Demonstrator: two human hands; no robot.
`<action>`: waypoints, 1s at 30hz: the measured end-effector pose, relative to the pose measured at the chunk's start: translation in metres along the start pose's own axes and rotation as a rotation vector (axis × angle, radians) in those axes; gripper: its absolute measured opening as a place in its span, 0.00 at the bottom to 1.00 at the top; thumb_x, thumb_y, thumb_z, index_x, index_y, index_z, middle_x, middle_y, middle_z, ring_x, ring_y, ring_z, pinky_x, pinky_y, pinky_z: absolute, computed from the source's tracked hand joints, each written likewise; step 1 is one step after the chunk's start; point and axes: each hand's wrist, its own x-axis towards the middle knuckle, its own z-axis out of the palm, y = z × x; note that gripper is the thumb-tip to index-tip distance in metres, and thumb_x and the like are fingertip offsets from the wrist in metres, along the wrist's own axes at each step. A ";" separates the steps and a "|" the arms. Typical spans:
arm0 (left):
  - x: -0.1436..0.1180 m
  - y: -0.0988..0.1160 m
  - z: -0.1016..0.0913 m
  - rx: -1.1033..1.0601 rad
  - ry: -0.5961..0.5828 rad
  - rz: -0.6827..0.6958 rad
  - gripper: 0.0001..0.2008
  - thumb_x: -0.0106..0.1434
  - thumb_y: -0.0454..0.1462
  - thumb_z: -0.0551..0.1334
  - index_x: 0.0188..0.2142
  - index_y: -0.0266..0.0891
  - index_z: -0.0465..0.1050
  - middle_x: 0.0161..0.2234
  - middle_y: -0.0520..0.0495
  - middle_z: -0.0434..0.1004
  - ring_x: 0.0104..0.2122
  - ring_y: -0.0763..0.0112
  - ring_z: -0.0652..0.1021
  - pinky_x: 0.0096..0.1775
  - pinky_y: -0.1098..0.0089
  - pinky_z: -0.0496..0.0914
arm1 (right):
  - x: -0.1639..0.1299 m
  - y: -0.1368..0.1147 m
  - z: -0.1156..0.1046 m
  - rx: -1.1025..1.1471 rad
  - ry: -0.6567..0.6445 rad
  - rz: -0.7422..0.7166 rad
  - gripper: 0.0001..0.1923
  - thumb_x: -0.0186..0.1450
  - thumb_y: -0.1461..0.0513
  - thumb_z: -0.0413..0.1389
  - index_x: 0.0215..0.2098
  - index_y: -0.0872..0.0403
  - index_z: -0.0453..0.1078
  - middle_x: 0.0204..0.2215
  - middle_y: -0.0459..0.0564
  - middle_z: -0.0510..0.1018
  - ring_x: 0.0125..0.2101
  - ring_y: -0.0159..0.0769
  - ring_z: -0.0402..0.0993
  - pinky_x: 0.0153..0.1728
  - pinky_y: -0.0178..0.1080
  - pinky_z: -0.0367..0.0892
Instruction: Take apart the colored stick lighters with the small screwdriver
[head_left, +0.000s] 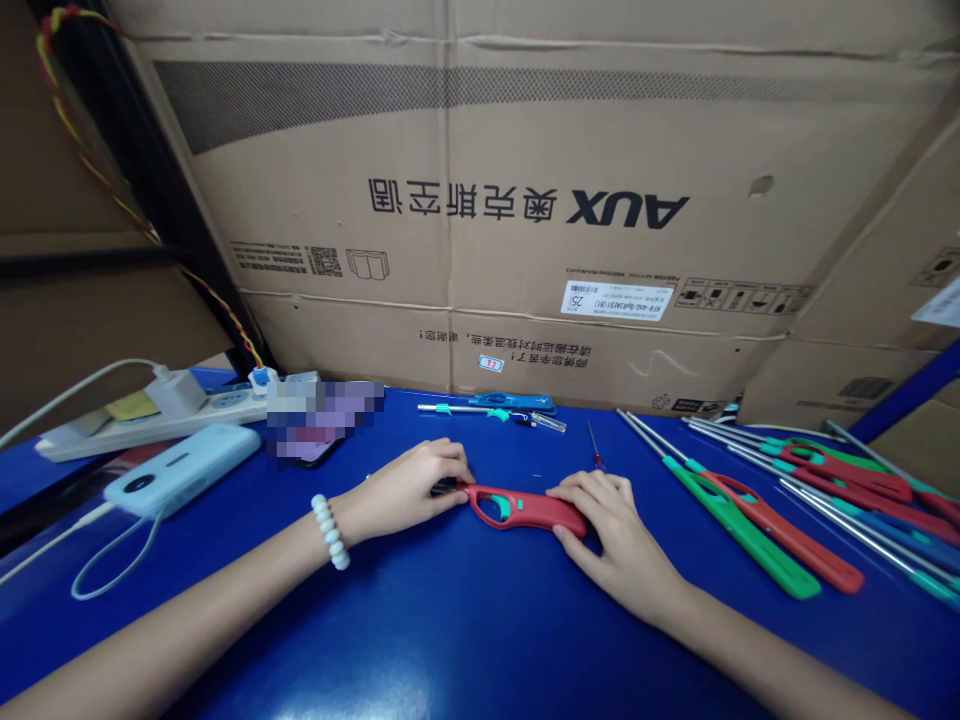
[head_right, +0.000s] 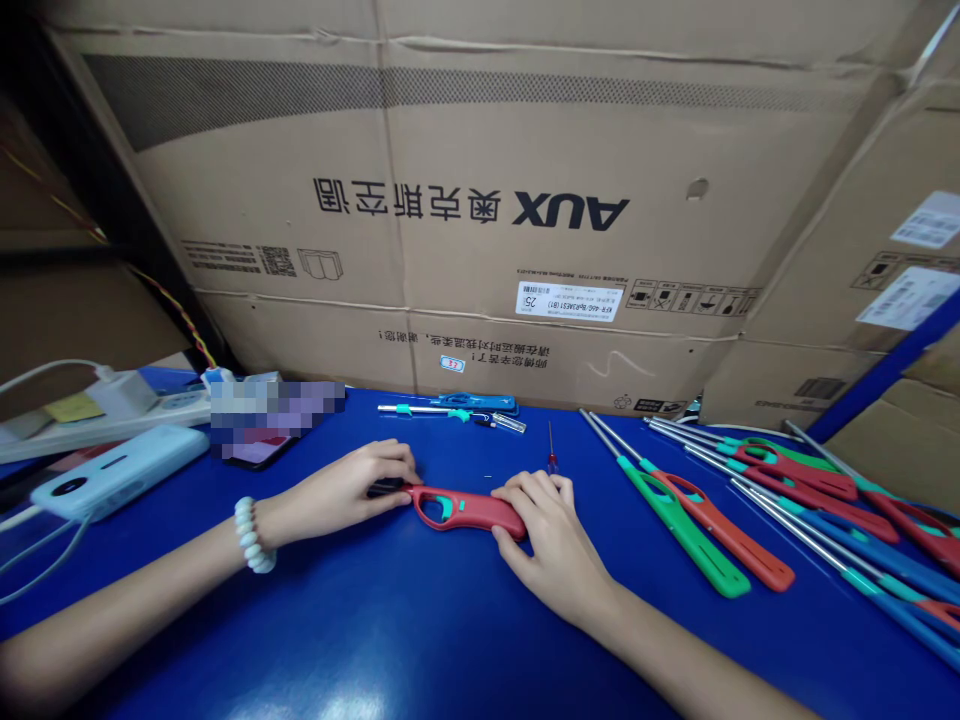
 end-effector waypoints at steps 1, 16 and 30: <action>0.000 0.000 0.000 -0.002 -0.002 -0.003 0.05 0.65 0.34 0.60 0.39 0.38 0.74 0.37 0.48 0.72 0.38 0.67 0.72 0.43 0.67 0.65 | 0.000 0.000 0.000 -0.001 -0.002 0.002 0.09 0.63 0.65 0.52 0.43 0.52 0.66 0.40 0.50 0.73 0.42 0.41 0.68 0.47 0.49 0.57; 0.000 -0.003 0.005 0.032 0.006 0.021 0.06 0.66 0.36 0.58 0.40 0.38 0.73 0.38 0.47 0.72 0.39 0.67 0.72 0.44 0.67 0.65 | 0.000 -0.001 0.001 0.014 -0.012 0.024 0.10 0.63 0.66 0.53 0.43 0.52 0.67 0.39 0.51 0.72 0.41 0.42 0.67 0.46 0.50 0.57; 0.001 0.029 0.009 0.673 -0.078 0.099 0.08 0.66 0.28 0.55 0.33 0.33 0.72 0.35 0.43 0.71 0.36 0.62 0.71 0.40 0.63 0.64 | 0.003 0.002 -0.008 -0.029 -0.110 0.032 0.11 0.65 0.62 0.54 0.46 0.50 0.70 0.37 0.50 0.73 0.39 0.40 0.70 0.42 0.46 0.65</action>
